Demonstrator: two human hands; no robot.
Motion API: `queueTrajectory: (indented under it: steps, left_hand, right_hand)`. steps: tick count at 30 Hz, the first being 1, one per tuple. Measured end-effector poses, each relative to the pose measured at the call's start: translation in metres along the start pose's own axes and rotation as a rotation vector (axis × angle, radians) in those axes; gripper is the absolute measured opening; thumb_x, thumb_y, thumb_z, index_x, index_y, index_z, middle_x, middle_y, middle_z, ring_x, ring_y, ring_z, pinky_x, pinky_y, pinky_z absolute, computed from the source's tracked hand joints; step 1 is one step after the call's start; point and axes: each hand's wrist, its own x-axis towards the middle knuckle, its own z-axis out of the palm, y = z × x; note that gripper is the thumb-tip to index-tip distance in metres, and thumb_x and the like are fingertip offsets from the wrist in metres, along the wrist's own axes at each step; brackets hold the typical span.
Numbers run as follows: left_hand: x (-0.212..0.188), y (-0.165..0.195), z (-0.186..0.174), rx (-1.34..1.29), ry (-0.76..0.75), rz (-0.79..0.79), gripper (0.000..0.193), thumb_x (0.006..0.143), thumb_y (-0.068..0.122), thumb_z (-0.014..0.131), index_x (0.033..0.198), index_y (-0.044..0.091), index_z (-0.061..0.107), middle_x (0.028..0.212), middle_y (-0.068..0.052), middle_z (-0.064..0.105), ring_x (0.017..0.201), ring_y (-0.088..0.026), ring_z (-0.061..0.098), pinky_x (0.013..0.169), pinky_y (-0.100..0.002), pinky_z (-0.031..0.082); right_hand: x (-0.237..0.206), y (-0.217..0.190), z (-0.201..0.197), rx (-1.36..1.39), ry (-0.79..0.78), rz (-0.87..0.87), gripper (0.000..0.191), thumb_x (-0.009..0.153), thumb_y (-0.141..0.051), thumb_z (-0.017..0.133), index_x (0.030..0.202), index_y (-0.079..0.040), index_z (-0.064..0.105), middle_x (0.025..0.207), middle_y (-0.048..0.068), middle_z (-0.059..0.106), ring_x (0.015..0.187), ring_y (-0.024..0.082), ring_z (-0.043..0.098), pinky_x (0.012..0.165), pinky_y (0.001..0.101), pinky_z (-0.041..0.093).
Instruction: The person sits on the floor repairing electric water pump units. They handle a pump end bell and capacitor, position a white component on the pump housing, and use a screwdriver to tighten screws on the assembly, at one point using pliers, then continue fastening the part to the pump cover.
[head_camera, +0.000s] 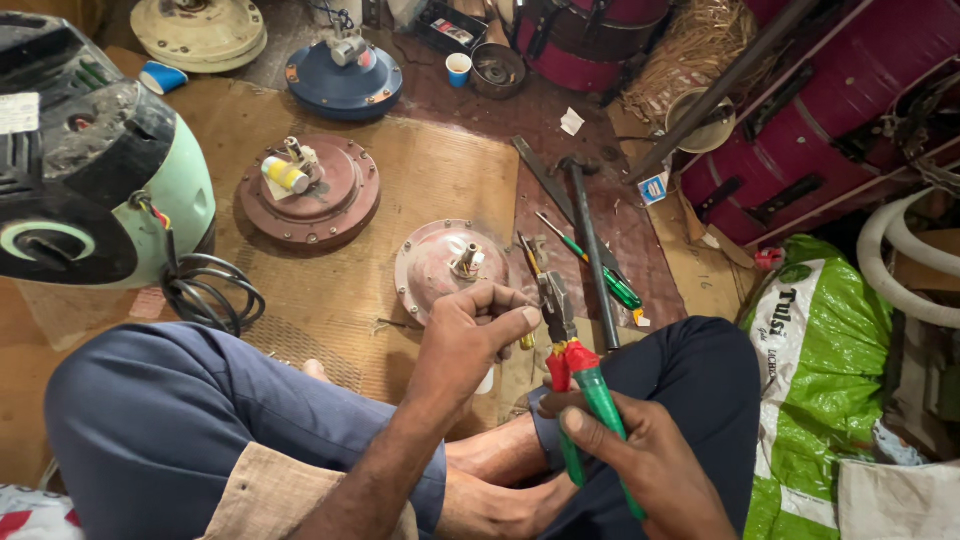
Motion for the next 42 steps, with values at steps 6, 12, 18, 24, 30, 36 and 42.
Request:
queueTrajectory:
  steps: [6, 12, 18, 24, 30, 36, 42]
  left_hand:
    - [-0.004, 0.009, 0.001, 0.223, 0.025, 0.018, 0.02, 0.081, 0.017, 0.079, 0.093, 0.0, 0.079, 0.063, 0.003, 0.066, 0.054, -0.002, 0.053, 0.049, -0.023, 0.042]
    - [-0.007, 0.016, 0.001, 0.285, 0.033, 0.042, 0.021, 0.08, 0.019, 0.078, 0.089, -0.001, 0.079, 0.061, 0.004, 0.062, 0.055, -0.002, 0.05, 0.048, -0.024, 0.039]
    - [-0.005, 0.014, 0.0, 0.334, 0.031, 0.046, 0.021, 0.081, 0.02, 0.077, 0.089, 0.0, 0.079, 0.06, 0.003, 0.063, 0.055, -0.002, 0.05, 0.048, -0.025, 0.039]
    - [-0.003, 0.011, -0.003, 0.343, -0.017, 0.189, 0.023, 0.082, 0.02, 0.075, 0.093, 0.0, 0.077, 0.069, 0.002, 0.073, 0.062, 0.0, 0.062, 0.054, -0.023, 0.05]
    - [-0.003, 0.011, -0.001, 0.429, 0.038, 0.144, 0.021, 0.087, 0.018, 0.072, 0.093, -0.001, 0.078, 0.062, -0.006, 0.066, 0.056, -0.003, 0.054, 0.05, -0.027, 0.044]
    - [-0.006, 0.01, 0.001, 0.49, 0.063, 0.44, 0.018, 0.085, 0.016, 0.072, 0.091, -0.001, 0.07, 0.073, -0.009, 0.069, 0.064, -0.012, 0.066, 0.061, -0.03, 0.054]
    - [-0.008, 0.012, 0.004, 0.521, 0.093, 0.492, 0.018, 0.083, 0.015, 0.072, 0.088, -0.002, 0.068, 0.077, -0.014, 0.069, 0.068, -0.021, 0.07, 0.063, -0.034, 0.054]
  right_hand:
    - [-0.001, -0.002, 0.002, 0.009, -0.031, 0.008, 0.044, 0.088, -0.03, 0.072, 0.119, 0.0, 0.081, 0.102, 0.007, 0.08, 0.095, 0.014, 0.069, 0.085, 0.0335, 0.052]
    - [-0.002, -0.007, 0.008, -0.049, -0.001, -0.04, 0.036, 0.086, -0.025, 0.074, 0.113, -0.002, 0.077, 0.099, 0.003, 0.08, 0.096, 0.009, 0.068, 0.086, 0.0279, 0.052]
    - [-0.004, -0.012, 0.014, -0.21, 0.072, -0.073, 0.028, 0.086, -0.025, 0.077, 0.102, -0.003, 0.076, 0.075, -0.001, 0.058, 0.066, 0.011, 0.054, 0.059, 0.0293, 0.046]
    - [-0.005, -0.017, 0.015, -0.272, 0.12, -0.047, 0.029, 0.084, -0.025, 0.077, 0.104, -0.004, 0.077, 0.074, 0.0, 0.059, 0.064, 0.01, 0.054, 0.057, 0.0289, 0.046]
    - [-0.005, -0.019, 0.018, -0.309, 0.091, -0.184, 0.029, 0.085, -0.023, 0.075, 0.105, -0.002, 0.077, 0.087, -0.003, 0.063, 0.074, 0.008, 0.057, 0.061, 0.0272, 0.049]
    - [-0.005, -0.019, 0.019, -0.304, 0.121, -0.08, 0.027, 0.086, -0.025, 0.077, 0.1, -0.002, 0.075, 0.076, -0.001, 0.059, 0.068, 0.01, 0.053, 0.059, 0.0294, 0.047]
    - [-0.003, -0.018, 0.021, -0.214, 0.113, -0.032, 0.027, 0.086, -0.025, 0.077, 0.104, -0.004, 0.076, 0.074, 0.0, 0.058, 0.066, 0.011, 0.052, 0.058, 0.0305, 0.045]
